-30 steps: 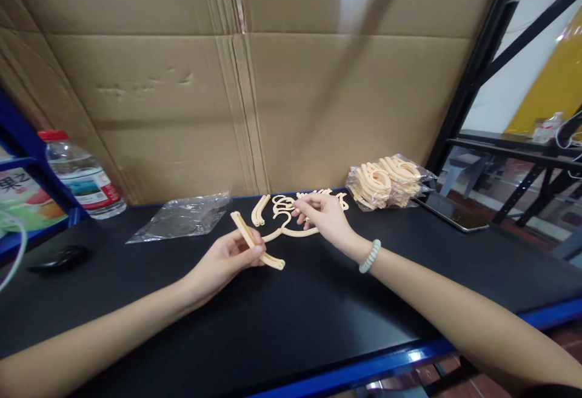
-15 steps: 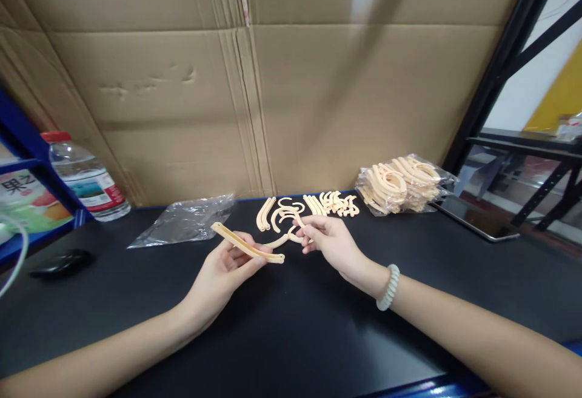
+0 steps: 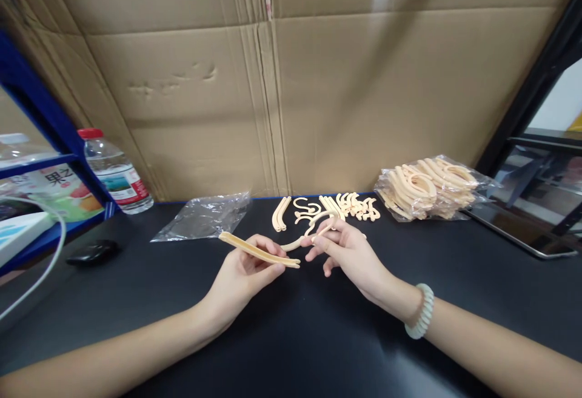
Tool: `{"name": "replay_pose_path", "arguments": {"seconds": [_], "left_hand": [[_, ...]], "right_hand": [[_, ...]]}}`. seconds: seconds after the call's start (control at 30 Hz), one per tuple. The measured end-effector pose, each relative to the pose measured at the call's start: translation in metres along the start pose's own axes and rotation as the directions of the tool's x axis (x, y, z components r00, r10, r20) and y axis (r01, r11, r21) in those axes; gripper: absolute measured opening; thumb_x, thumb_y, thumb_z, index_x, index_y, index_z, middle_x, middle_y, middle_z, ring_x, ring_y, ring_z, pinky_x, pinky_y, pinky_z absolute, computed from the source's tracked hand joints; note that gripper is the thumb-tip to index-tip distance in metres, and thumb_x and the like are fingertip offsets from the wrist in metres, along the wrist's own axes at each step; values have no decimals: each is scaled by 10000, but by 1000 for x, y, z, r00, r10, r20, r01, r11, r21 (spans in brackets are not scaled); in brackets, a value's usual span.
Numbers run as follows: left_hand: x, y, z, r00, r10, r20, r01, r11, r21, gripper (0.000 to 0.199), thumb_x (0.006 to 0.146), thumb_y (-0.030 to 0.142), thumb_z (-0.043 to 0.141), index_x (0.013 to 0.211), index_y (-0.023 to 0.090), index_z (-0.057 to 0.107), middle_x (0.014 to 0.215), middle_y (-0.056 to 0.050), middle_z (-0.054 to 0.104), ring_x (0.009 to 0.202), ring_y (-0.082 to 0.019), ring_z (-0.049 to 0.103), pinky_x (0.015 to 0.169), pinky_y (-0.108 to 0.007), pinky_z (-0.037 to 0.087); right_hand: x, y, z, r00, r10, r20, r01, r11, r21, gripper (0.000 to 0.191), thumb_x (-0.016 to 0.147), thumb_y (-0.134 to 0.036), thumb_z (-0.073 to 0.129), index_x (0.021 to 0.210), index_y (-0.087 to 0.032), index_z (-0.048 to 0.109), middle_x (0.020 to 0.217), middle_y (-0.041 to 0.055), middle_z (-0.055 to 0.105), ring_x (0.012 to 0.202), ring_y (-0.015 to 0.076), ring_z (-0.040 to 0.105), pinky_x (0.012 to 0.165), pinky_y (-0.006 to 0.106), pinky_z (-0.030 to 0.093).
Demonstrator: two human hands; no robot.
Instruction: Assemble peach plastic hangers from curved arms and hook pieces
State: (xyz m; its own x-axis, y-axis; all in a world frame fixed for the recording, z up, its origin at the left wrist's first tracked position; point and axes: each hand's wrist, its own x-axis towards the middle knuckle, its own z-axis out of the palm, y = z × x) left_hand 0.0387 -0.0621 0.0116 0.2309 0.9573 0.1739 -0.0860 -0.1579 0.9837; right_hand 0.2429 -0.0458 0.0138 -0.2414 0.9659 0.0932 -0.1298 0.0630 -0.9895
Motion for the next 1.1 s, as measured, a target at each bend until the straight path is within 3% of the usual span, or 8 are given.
{"name": "replay_pose_path", "arguments": {"seconds": [0.17, 0.4, 0.6, 1.1], "left_hand": [[0, 0, -1, 1000, 6, 7, -6, 1000, 20, 226, 700, 282, 760, 756, 195, 558, 803, -11, 641, 827, -191, 646, 796, -324, 502], [0, 0, 0, 999, 27, 28, -28, 999, 29, 205, 710, 244, 756, 739, 180, 563, 774, 1, 634, 826, -185, 653, 785, -303, 500], [0, 2, 1, 997, 45, 67, -43, 999, -28, 191, 736, 201, 747, 725, 166, 559, 773, 9, 644, 887, -202, 688, 809, -296, 507], [-1, 4, 1, 996, 55, 74, -60, 996, 69, 147, 716, 173, 744, 697, 162, 599, 781, -21, 694, 797, -168, 677, 759, -284, 528]], "right_hand": [[-2, 0, 2, 1000, -8, 21, 8, 1000, -12, 320, 804, -446, 679, 913, -231, 470, 942, 80, 714, 749, 194, 692, 451, 217, 480], [-4, 0, 2, 984, -45, 174, 51, 998, -33, 203, 832, -361, 671, 889, -192, 575, 1050, 89, 648, 915, 185, 638, 529, 214, 551], [-6, 0, 1, 936, 85, 342, -94, 996, 9, 214, 840, -334, 677, 943, -166, 593, 1052, 80, 619, 903, 201, 671, 552, 235, 576], [-9, -1, 3, 945, 117, 305, -129, 991, 18, 233, 810, -326, 710, 831, -145, 565, 861, 50, 644, 790, 180, 692, 592, 255, 571]]}}
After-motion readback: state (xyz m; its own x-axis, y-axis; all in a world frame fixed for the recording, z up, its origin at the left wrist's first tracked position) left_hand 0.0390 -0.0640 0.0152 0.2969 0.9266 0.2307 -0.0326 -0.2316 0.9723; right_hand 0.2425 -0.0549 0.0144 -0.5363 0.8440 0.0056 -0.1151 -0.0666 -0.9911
